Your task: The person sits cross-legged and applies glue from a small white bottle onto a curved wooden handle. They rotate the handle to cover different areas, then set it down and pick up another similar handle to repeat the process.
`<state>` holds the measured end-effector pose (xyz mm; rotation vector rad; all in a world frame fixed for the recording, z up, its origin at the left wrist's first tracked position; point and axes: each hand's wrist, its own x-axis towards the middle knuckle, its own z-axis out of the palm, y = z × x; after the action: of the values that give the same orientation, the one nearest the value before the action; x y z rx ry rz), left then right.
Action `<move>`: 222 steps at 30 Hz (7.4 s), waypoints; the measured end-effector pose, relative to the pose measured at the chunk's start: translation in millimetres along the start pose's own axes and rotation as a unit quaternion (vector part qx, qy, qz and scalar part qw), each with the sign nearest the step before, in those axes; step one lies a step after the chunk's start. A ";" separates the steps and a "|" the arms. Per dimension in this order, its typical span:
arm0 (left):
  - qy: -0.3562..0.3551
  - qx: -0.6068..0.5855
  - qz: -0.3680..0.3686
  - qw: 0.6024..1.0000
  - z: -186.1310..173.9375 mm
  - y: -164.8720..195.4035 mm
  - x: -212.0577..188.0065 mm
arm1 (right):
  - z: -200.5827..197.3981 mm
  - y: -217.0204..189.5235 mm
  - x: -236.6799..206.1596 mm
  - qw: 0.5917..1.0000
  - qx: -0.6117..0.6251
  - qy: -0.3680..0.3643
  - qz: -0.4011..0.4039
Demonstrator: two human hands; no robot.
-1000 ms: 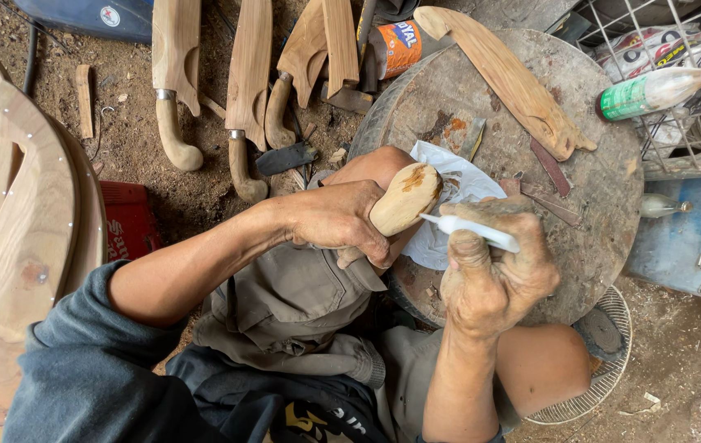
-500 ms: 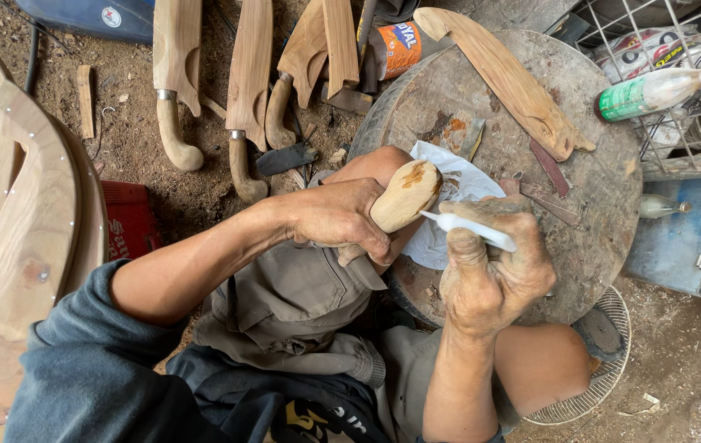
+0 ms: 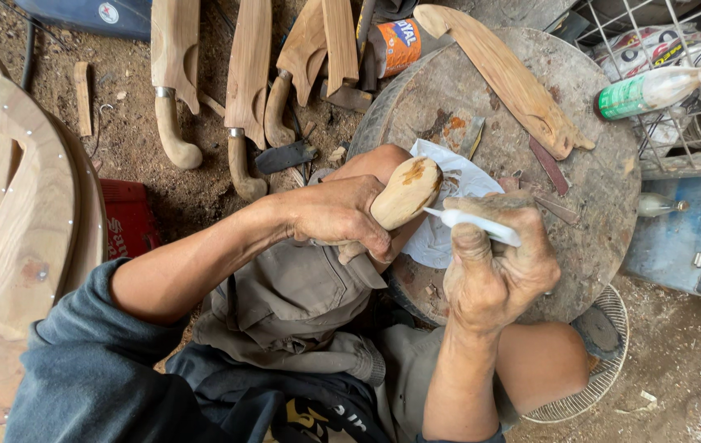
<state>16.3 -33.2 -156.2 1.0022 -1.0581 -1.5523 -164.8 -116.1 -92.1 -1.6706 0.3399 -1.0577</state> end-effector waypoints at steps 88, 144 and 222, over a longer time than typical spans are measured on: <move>0.194 0.270 -0.080 0.939 33.4 65.5 20.8 | -38.5 -3.5 8.2 0.999 0.020 0.036 0.027; 0.251 0.380 0.010 0.890 27.2 52.8 23.6 | -30.1 7.5 27.4 0.998 -0.035 0.043 0.013; 0.166 0.269 0.068 0.946 35.0 39.9 -45.0 | -19.9 -26.1 9.7 0.995 0.098 -0.006 0.021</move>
<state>2.1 10.1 -103.7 1.4656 -1.3024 -0.9475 -182.0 -125.2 -63.9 -1.4885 0.2549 -1.0154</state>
